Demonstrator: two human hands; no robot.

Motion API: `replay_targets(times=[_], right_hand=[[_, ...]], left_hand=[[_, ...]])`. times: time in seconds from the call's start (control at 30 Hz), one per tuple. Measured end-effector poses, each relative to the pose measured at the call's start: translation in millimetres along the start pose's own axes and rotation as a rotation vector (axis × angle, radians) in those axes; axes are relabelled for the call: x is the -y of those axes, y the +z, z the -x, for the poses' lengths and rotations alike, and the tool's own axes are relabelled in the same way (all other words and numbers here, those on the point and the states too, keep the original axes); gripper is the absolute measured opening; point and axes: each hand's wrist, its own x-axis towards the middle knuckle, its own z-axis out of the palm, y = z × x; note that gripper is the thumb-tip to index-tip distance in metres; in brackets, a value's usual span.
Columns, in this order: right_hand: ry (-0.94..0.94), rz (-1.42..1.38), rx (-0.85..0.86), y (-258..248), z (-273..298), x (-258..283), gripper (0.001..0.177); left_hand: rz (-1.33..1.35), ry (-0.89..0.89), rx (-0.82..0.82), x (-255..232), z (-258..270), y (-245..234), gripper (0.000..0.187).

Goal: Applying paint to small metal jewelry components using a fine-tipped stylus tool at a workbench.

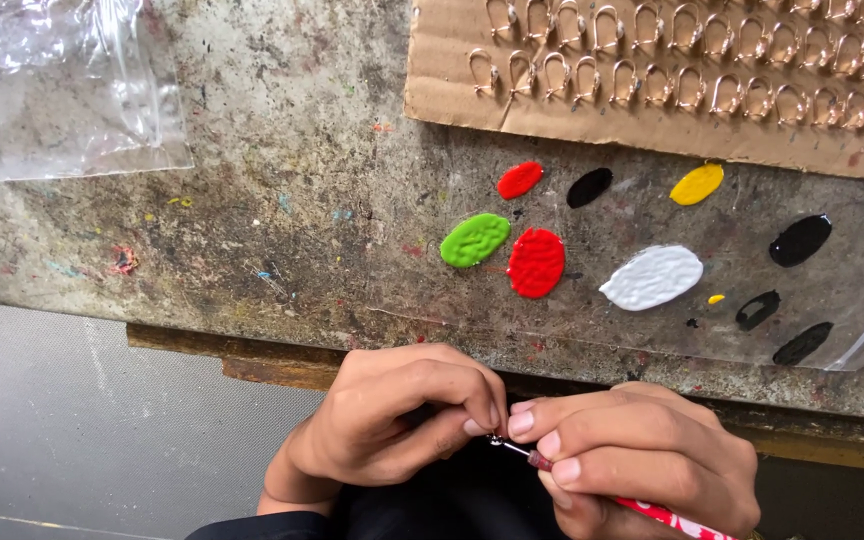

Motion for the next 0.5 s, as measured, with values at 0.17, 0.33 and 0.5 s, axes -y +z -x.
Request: replay_targets(times=[0.17,0.33,0.5], right_hand=[[-0.001,-0.006,0.058,-5.1,-1.9,0.2,0.011],[0.001,-0.023,0.048,-3.4,-3.4,0.6,0.012],[-0.004,-0.031,0.051,-3.9,-2.6,-0.3,0.011]], left_hand=[[0.009,0.007,-0.006,0.7,-0.2,0.3,0.008],[0.011,-0.004,-0.002,0.7,0.1,0.0,0.008],[0.012,-0.001,0.001,1.0,-0.2,0.1,0.008]])
